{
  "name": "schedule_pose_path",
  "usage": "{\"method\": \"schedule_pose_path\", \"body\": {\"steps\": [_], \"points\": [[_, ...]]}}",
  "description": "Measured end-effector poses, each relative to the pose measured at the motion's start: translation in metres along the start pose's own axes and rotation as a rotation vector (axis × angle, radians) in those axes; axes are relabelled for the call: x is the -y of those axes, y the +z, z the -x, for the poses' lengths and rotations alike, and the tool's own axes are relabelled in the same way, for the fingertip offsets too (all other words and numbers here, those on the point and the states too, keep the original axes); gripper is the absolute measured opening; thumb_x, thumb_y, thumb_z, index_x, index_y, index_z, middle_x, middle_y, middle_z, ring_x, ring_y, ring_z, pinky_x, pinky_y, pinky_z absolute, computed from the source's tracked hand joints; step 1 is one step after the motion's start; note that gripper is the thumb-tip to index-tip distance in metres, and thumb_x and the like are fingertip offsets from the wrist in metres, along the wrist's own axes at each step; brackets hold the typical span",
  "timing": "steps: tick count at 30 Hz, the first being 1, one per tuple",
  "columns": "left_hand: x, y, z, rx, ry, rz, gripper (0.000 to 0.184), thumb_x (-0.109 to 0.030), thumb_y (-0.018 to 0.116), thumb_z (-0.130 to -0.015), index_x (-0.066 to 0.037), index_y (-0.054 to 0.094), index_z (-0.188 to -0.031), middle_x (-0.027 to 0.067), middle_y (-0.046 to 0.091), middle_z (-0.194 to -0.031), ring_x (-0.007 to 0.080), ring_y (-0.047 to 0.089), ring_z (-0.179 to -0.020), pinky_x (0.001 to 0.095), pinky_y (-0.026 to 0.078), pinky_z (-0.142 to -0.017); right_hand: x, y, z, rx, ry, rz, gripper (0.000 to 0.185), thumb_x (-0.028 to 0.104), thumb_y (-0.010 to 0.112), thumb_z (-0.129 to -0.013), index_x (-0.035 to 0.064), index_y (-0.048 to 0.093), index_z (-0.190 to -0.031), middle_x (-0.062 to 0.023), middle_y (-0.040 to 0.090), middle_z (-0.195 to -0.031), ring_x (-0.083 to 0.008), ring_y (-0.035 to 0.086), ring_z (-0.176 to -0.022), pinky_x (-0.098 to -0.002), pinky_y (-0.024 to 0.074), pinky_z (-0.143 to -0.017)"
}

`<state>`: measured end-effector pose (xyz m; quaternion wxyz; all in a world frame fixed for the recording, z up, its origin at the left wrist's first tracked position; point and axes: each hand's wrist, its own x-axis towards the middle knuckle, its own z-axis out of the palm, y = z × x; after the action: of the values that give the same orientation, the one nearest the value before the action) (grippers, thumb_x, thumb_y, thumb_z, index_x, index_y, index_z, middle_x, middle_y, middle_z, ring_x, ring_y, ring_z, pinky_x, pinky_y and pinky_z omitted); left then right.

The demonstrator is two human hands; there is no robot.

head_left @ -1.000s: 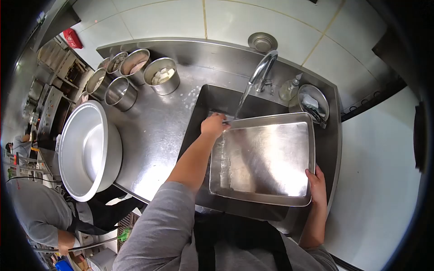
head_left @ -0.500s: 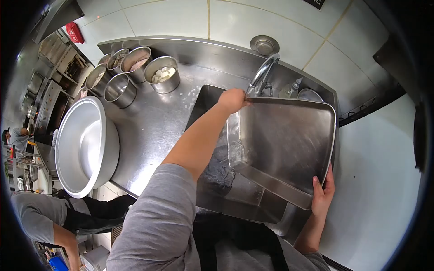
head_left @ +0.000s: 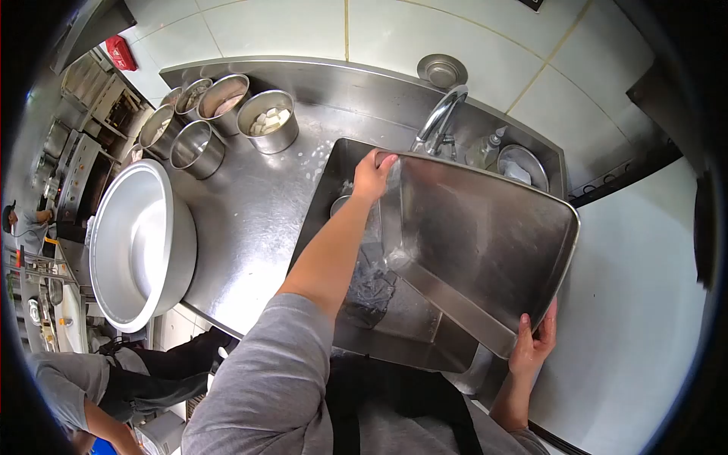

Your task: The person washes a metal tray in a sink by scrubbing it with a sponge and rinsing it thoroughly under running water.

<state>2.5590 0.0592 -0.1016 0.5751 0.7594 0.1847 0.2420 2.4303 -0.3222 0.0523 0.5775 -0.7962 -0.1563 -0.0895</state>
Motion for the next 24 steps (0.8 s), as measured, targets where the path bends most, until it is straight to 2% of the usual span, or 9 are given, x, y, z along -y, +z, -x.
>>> {"method": "schedule_pose_path", "body": {"steps": [1,6,8,11,12,16,18,22,24], "points": [[0.01,0.002,0.007,-0.028,-0.012,0.096,0.032,-0.03,0.064,-0.09,-0.003,0.064,-0.106,0.0104,0.07,-0.095,0.0195,0.065,-0.085,0.0313,0.048,-0.078,-0.003,0.0,0.001,0.0,0.001,0.001,0.055,-0.001,0.055,-0.089,-0.0075,0.034,-0.14,-0.0165,0.044,-0.141,-0.0221,0.046,-0.125,-0.0328,0.0325,-0.106],[0.043,0.003,0.07,0.117,-0.326,-0.056,0.039,-0.033,0.067,-0.088,0.002,0.066,-0.104,0.0127,0.07,-0.095,0.0177,0.064,-0.084,0.0323,0.048,-0.078,-0.014,0.004,0.001,-0.05,0.069,-0.053,0.057,-0.001,0.057,-0.088,-0.0076,0.034,-0.14,-0.0146,0.048,-0.137,-0.0207,0.048,-0.123,-0.0308,0.0327,-0.105],[0.071,0.008,0.089,0.267,-0.416,-0.183,0.042,-0.034,0.07,-0.085,0.003,0.066,-0.103,0.0146,0.07,-0.095,0.0199,0.065,-0.084,0.0334,0.049,-0.078,-0.023,0.007,-0.001,-0.086,0.078,-0.101,0.057,-0.001,0.058,-0.088,-0.0073,0.035,-0.14,-0.0138,0.049,-0.136,-0.02,0.049,-0.122,-0.0301,0.0328,-0.104],[0.074,0.002,0.115,0.292,-0.4,-0.132,0.044,-0.034,0.073,-0.082,0.003,0.065,-0.105,0.0152,0.07,-0.095,0.0219,0.066,-0.086,0.0343,0.049,-0.079,-0.027,0.011,-0.005,-0.171,0.123,-0.176,0.056,-0.001,0.058,-0.087,-0.006,0.038,-0.139,-0.0122,0.051,-0.134,-0.0179,0.049,-0.12,-0.0288,0.0333,-0.103],[0.045,-0.008,0.118,0.284,-0.434,-0.083,0.054,-0.033,0.077,-0.078,0.003,0.06,-0.114,0.0169,0.069,-0.093,0.0283,0.067,-0.087,0.0371,0.05,-0.081,-0.028,0.013,-0.006,-0.223,0.154,-0.204,0.054,-0.002,0.058,-0.087,-0.005,0.04,-0.138,-0.0112,0.051,-0.133,-0.0166,0.049,-0.119,-0.0282,0.0338,-0.102],[0.024,-0.016,0.104,0.278,-0.282,-0.365,0.072,-0.032,0.079,-0.074,0.003,0.047,-0.128,0.021,0.065,-0.108,0.0322,0.064,-0.098,0.0389,0.049,-0.085,-0.039,0.018,-0.007,-0.26,0.164,-0.26,0.054,-0.001,0.058,-0.086,-0.0042,0.041,-0.137,-0.0107,0.053,-0.131,-0.0159,0.05,-0.116,-0.028,0.035,-0.1],[0.004,-0.015,0.1,0.101,-0.063,-0.509,0.084,-0.034,0.08,-0.071,-0.005,0.036,-0.137,0.0184,0.056,-0.124,0.0335,0.058,-0.109,0.0401,0.049,-0.085,-0.046,0.022,-0.006,-0.31,0.165,-0.316,0.056,-0.001,0.059,-0.085,-0.0037,0.04,-0.138,-0.0106,0.054,-0.129,-0.0161,0.051,-0.115,-0.0288,0.0357,-0.099],[-0.034,-0.01,0.091,0.002,-0.118,-0.541,0.094,-0.042,0.082,-0.066,-0.009,0.033,-0.139,0.0162,0.052,-0.126,0.0335,0.056,-0.111,0.0406,0.049,-0.085,-0.05,0.025,-0.006,-0.306,0.211,-0.425,0.06,-0.002,0.06,-0.084,-0.0034,0.038,-0.14,-0.011,0.052,-0.131,-0.0171,0.05,-0.116,-0.0293,0.0361,-0.1],[-0.034,-0.009,0.085,-0.08,-0.096,-0.576,0.097,-0.045,0.082,-0.063,-0.005,0.033,-0.137,0.0194,0.054,-0.119,0.0359,0.057,-0.106,0.0401,0.049,-0.086,-0.048,0.029,-0.004,-0.341,0.241,-0.42,0.064,-0.003,0.06,-0.082,-0.003,0.035,-0.141,-0.0108,0.052,-0.13,-0.0174,0.05,-0.115,-0.0296,0.036,-0.099]]}}
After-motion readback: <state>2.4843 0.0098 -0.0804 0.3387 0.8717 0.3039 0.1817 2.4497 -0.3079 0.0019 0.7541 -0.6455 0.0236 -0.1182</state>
